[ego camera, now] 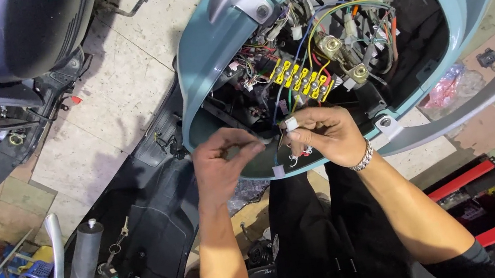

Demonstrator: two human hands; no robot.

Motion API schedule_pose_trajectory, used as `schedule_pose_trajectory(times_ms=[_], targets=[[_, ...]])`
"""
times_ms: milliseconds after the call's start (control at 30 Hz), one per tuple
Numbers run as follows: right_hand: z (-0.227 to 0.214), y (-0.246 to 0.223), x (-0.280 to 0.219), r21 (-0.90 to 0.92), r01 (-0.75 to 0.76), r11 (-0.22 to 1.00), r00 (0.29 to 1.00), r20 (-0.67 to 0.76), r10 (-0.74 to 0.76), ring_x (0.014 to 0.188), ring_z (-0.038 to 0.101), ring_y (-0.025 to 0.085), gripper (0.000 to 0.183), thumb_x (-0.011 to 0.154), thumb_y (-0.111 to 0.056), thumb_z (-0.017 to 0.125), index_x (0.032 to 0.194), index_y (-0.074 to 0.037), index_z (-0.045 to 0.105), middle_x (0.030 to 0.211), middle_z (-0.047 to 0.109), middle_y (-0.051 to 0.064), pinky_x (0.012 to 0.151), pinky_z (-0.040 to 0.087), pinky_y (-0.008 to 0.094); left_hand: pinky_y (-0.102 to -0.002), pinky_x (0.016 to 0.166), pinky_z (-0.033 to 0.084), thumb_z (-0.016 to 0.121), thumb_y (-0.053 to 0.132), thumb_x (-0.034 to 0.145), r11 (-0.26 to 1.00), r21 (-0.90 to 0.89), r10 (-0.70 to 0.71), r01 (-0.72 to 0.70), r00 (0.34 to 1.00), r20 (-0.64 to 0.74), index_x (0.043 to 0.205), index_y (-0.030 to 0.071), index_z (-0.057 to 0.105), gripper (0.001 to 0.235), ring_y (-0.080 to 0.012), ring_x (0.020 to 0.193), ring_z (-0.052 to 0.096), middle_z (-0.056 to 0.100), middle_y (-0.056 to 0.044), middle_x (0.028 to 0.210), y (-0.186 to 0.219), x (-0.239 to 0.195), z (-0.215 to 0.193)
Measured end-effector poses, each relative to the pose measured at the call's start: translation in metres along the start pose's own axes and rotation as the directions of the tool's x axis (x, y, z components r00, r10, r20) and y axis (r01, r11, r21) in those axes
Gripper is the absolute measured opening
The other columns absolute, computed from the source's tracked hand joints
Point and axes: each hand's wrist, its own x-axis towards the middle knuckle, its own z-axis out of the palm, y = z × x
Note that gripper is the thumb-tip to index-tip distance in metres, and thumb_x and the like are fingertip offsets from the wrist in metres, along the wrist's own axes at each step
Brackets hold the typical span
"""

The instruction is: The person works on the exposed wiring harness of a light blue scooter, using pliers to strip wire insulation and connecting electrical components. The individual manipulates various colored wires and connectors within the scooter's body cavity, occasionally using a screwdriver to adjust parts.

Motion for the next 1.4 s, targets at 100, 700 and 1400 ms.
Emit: schedule_pose_trajectory(times_ms=[100, 700, 1400], targets=[[0.004, -0.002, 0.002, 0.012, 0.015, 1.000, 1.000, -0.014, -0.015, 0.055, 0.068, 0.018, 0.017, 0.097, -0.001, 0.062, 0.110, 0.008, 0.070, 0.060, 0.070, 0.016, 0.059, 0.058, 0.030, -0.029, 0.073, 0.055, 0.081, 0.003, 0.087, 0.988, 0.157, -0.008, 0.008, 1.000, -0.005, 0.099, 0.005, 0.079, 0.012, -0.0151, 0.082, 0.070, 0.078, -0.013, 0.084, 0.020, 0.001, 0.007], [0.009, -0.013, 0.002, -0.122, 0.072, 0.990, 0.997, -0.011, -0.073, 0.062, 0.057, 0.016, 0.025, 0.082, -0.004, 0.082, 0.103, 0.007, 0.074, 0.070, 0.065, 0.010, 0.063, 0.047, 0.032, -0.059, 0.084, 0.061, 0.072, 0.016, 0.098, 0.873, 0.483, 0.036, -0.067, 0.997, 0.074, 0.117, 0.010, 0.071, 0.020, -0.0396, 0.100, 0.073, 0.077, -0.013, 0.095, 0.053, -0.007, 0.026], [0.017, -0.014, 0.005, -0.697, 0.414, 0.585, 0.908, 0.275, -0.316, 0.059, 0.059, 0.032, 0.013, 0.098, -0.017, 0.064, 0.090, -0.006, 0.067, 0.072, 0.053, 0.009, 0.053, 0.051, 0.041, -0.053, 0.064, 0.062, 0.069, 0.013, 0.100, 0.777, 0.620, 0.026, -0.111, 0.989, 0.145, 0.114, 0.005, 0.064, 0.017, -0.0432, 0.086, 0.074, 0.074, -0.020, 0.092, 0.044, -0.006, 0.016]])
